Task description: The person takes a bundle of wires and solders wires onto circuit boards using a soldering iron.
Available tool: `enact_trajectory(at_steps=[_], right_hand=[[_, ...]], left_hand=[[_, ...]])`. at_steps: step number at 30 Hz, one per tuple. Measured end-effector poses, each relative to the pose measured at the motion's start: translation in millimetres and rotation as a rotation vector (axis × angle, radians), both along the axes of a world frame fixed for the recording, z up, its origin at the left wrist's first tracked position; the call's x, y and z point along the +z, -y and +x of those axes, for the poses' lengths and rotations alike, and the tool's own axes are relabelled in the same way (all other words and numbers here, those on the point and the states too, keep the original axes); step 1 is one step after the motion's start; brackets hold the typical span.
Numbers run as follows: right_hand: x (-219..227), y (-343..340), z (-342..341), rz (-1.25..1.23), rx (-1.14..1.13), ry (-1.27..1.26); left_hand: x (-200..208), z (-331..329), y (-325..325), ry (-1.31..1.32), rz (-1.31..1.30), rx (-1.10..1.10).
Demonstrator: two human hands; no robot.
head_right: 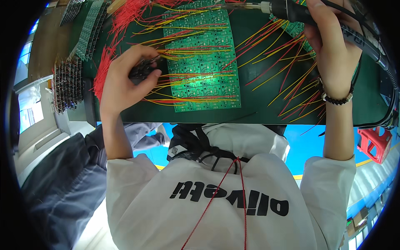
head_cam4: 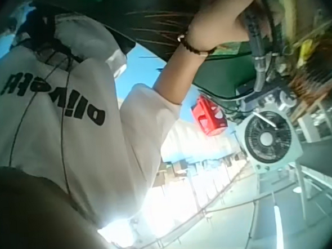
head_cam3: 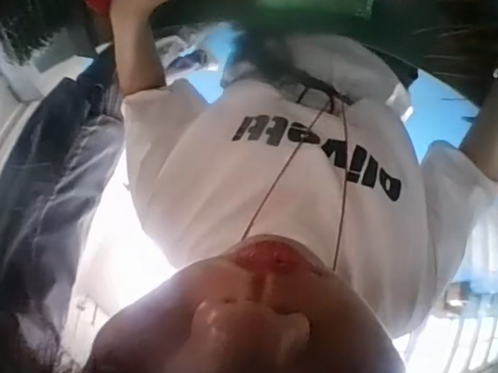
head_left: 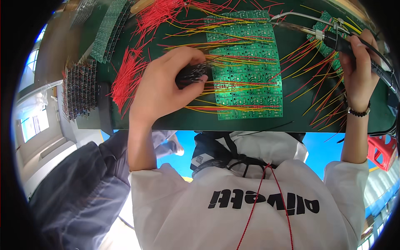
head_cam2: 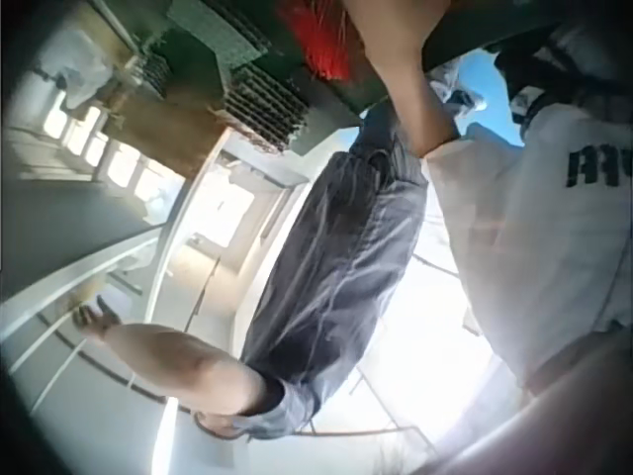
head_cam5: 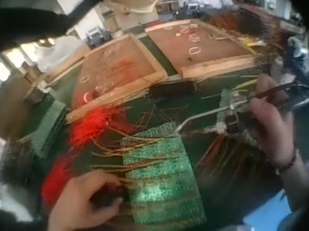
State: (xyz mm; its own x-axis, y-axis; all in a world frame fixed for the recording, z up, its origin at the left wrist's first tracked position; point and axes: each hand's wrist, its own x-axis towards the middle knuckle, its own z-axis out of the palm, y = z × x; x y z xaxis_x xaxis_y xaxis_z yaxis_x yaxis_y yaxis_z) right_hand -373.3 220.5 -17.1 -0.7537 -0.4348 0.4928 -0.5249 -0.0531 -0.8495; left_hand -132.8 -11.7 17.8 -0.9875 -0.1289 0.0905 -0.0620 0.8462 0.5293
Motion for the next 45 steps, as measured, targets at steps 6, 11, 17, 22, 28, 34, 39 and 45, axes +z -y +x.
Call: enact_trajectory(at_steps=[6, 11, 17, 22, 28, 34, 39, 45], right_hand=[[16.4, 2.9, 5.8, 0.052, 0.06, 0.249], [25.9, 2.9, 17.4, 0.085, 0.075, 0.249], [29.7, 3.1, 21.3, -0.122, 0.219, 0.368], [30.4, -0.4, 27.6, -0.163, 0.268, 0.329], [27.3, 0.2, 25.1, -0.191, 0.266, 0.287], [23.5, -0.6, 24.8, -0.21, 0.278, 0.288], [22.0, -1.9, 25.4, -0.181, 0.286, 0.284], [30.9, 9.6, 26.7, -0.186, 0.289, 0.342]], left_hand=[[-17.7, 9.3, -0.2, -0.142, 0.286, 0.108], [-26.9, 12.7, -14.3, -0.146, 0.265, 0.227], [-29.4, 20.2, -26.7, -0.257, 0.157, 0.199], [-35.6, 21.3, -43.0, -0.361, 0.045, 0.231], [-36.7, 5.4, -56.3, -0.408, -0.067, 0.264], [-31.4, 5.3, -71.9, -0.29, 0.004, 0.325], [-33.5, 8.5, -80.3, -0.273, 0.019, 0.313], [-34.9, 4.0, -74.6, -0.381, 0.031, 0.303]])
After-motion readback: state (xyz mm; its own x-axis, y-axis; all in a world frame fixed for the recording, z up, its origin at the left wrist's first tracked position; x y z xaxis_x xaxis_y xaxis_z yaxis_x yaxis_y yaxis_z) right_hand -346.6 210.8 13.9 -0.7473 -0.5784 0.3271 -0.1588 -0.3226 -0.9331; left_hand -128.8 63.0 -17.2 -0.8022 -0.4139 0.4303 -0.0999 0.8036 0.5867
